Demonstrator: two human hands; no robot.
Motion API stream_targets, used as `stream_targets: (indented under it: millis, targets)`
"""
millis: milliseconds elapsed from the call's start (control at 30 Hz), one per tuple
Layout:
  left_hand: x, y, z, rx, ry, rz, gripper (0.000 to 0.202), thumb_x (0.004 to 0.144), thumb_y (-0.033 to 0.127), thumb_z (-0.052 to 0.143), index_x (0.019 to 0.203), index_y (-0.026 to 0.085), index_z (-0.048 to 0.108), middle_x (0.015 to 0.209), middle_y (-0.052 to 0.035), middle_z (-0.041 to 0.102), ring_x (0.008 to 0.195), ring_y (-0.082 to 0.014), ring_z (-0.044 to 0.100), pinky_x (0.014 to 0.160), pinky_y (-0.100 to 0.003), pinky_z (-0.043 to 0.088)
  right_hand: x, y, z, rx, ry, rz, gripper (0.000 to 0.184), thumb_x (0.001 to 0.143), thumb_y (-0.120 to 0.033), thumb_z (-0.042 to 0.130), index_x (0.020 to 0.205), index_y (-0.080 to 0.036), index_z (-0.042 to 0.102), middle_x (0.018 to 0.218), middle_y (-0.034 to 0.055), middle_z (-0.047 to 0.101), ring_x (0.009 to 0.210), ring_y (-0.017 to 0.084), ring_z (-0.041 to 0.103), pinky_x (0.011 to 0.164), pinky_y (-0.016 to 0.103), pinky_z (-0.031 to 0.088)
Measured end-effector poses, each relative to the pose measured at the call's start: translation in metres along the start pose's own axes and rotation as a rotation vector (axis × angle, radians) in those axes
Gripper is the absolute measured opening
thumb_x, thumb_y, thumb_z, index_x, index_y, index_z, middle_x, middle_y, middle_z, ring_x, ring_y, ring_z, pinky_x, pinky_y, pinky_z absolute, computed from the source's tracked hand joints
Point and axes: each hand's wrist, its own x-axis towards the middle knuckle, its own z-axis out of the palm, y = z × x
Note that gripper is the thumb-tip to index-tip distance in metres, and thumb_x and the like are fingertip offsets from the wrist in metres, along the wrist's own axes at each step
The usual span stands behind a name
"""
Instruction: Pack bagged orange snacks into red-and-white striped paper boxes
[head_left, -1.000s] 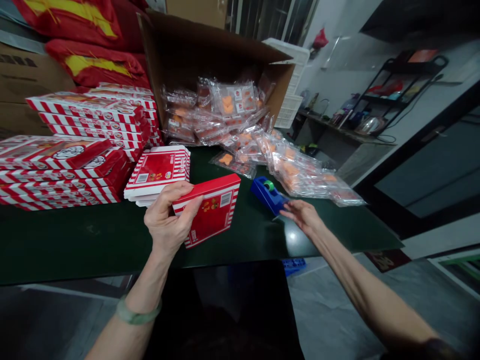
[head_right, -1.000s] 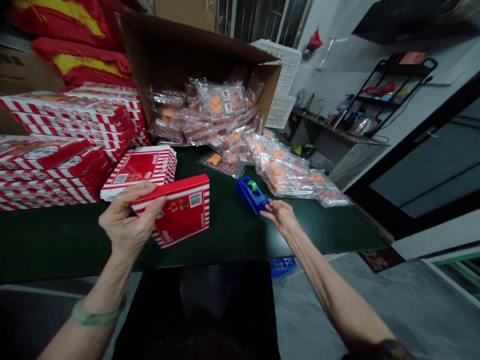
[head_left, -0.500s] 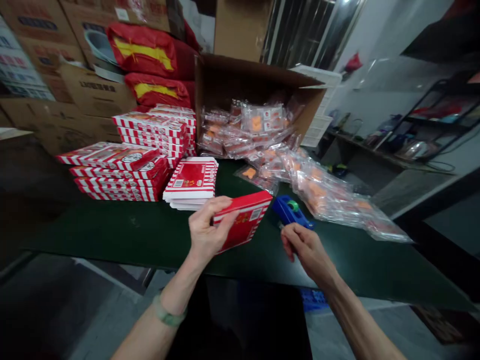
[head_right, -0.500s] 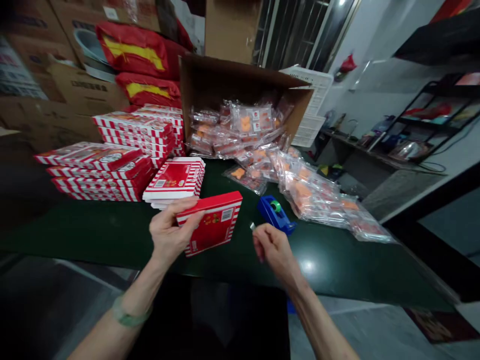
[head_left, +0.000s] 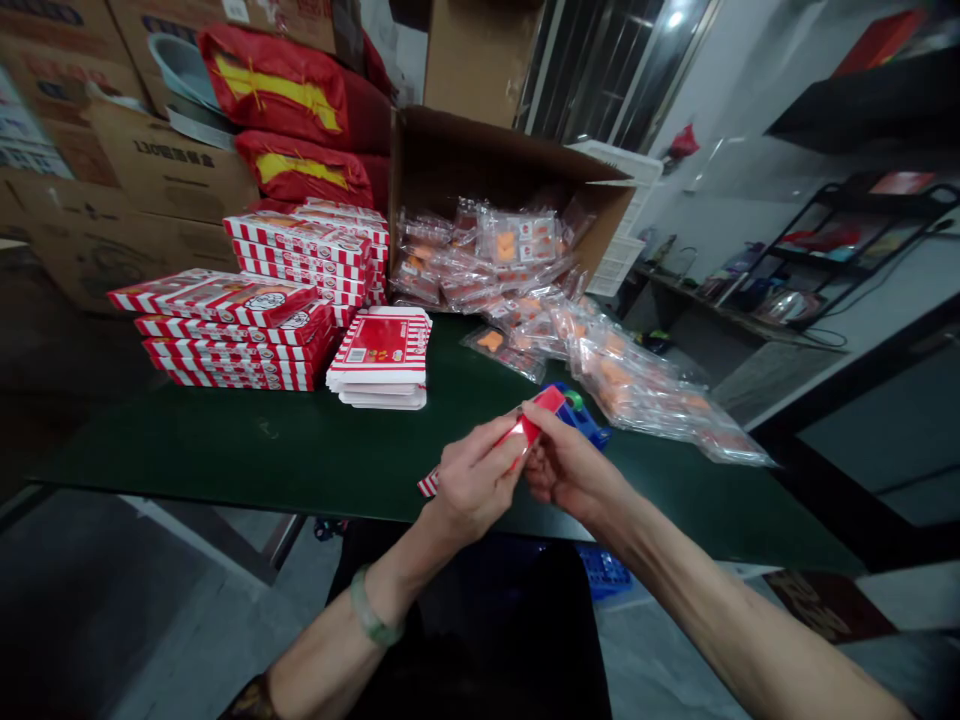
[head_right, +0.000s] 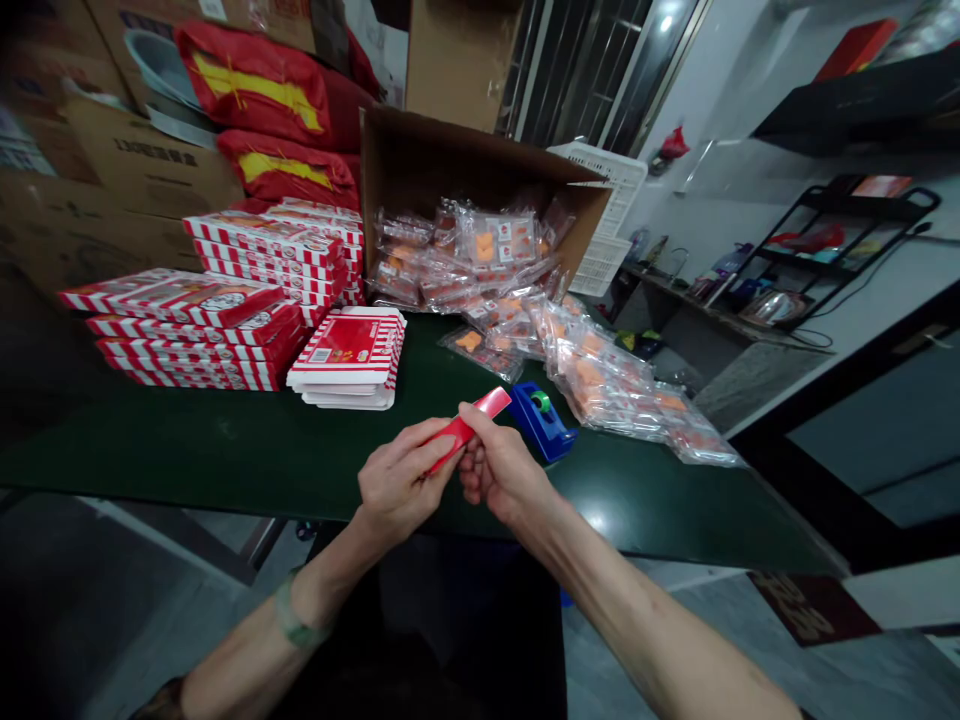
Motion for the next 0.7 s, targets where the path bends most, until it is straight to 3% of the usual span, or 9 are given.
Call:
stream_targets:
  millis: [167, 267, 333, 400, 467, 567, 633, 700]
  targets:
    - [0.008, 0.018, -0.008, -0.121, 0.13, -0.19, 0.013, 0.076, 0.01, 0.066, 0.087, 0.017, 0.065, 0.091, -0.0056, 0.07, 0.081, -0.012, 0.068, 0.071, -0.02, 0.056, 0.011, 0.039, 0.006, 0.095, -0.103, -0.199, 0.058, 0.072, -0.072, 0.051, 0.054, -0.018, 0.045, 0.039, -0.0045, 0.043, 0.03, 0.006, 0.035, 0.029, 0.018, 0.025]
    - [0.018, 0.026, -0.024, -0.184, 0.205, -0.219, 0.021, 0.073, 0.007, 0.068, 0.09, 0.018, 0.062, 0.094, -0.006, 0.069, 0.083, -0.0135, 0.068, 0.071, -0.023, 0.057, 0.023, 0.065, 0.0, 0.166, -0.097, -0.315, 0.046, 0.068, -0.06, 0.067, 0.059, -0.018, 0.049, 0.042, -0.0063, 0.044, 0.032, 0.005, 0.035, 0.031, 0.017, 0.028]
    - [0.026, 0.025, -0.037, -0.233, 0.182, -0.157, 0.022, 0.073, 0.008, 0.069, 0.09, 0.019, 0.061, 0.096, -0.0064, 0.069, 0.084, -0.0145, 0.068, 0.07, -0.023, 0.057, 0.029, 0.066, -0.012, 0.16, -0.185, -0.266, 0.037, 0.064, -0.051, 0.074, 0.066, -0.019, 0.057, 0.048, -0.0037, 0.053, 0.036, 0.008, 0.044, 0.033, 0.019, 0.035]
    - [0.034, 0.022, -0.052, -0.344, 0.082, -0.036, 0.016, 0.077, 0.012, 0.067, 0.089, 0.019, 0.058, 0.094, -0.0071, 0.07, 0.087, -0.0162, 0.069, 0.073, -0.026, 0.057, 0.031, 0.052, -0.026, 0.153, -0.288, -0.194, 0.034, 0.064, -0.052, 0.072, 0.074, -0.02, 0.063, 0.056, 0.0005, 0.062, 0.042, 0.013, 0.053, 0.037, 0.024, 0.044]
    - [0.04, 0.015, -0.07, -0.429, -0.097, 0.097, 0.006, 0.083, 0.018, 0.06, 0.087, 0.019, 0.055, 0.091, -0.0072, 0.071, 0.091, -0.0181, 0.068, 0.083, -0.033, 0.055, 0.028, 0.029, -0.037, 0.152, -0.314, -0.163, 0.041, 0.07, -0.06, 0.062, 0.08, -0.021, 0.066, 0.062, 0.0047, 0.067, 0.05, 0.018, 0.061, 0.043, 0.03, 0.05]
    - [0.043, -0.002, -0.096, -0.315, -0.36, 0.227, 0.007, 0.088, 0.015, 0.051, 0.092, 0.019, 0.056, 0.094, -0.0054, 0.072, 0.105, -0.0202, 0.064, 0.099, -0.043, 0.044, 0.025, -0.007, -0.034, 0.081, -0.339, -0.107, 0.043, 0.07, -0.057, 0.063, 0.088, -0.017, 0.067, 0.078, 0.0105, 0.072, 0.069, 0.026, 0.068, 0.059, 0.037, 0.056]
    - [0.041, -0.017, -0.11, -0.127, -0.403, 0.263, 0.018, 0.085, 0.01, 0.052, 0.1, 0.018, 0.058, 0.101, -0.005, 0.071, 0.114, -0.0221, 0.058, 0.104, -0.047, 0.038, 0.032, -0.022, -0.018, 0.041, -0.367, -0.13, 0.041, 0.063, -0.043, 0.073, 0.094, -0.017, 0.066, 0.087, 0.0107, 0.072, 0.078, 0.027, 0.069, 0.069, 0.039, 0.056]
    - [0.037, -0.034, -0.122, 0.085, -0.345, 0.297, 0.026, 0.082, 0.006, 0.055, 0.105, 0.017, 0.059, 0.103, -0.0061, 0.07, 0.117, -0.0234, 0.055, 0.102, -0.048, 0.037, 0.045, -0.031, 0.005, 0.022, -0.411, -0.23, 0.044, 0.059, -0.034, 0.076, 0.098, -0.017, 0.065, 0.091, 0.0095, 0.072, 0.079, 0.026, 0.069, 0.072, 0.038, 0.055]
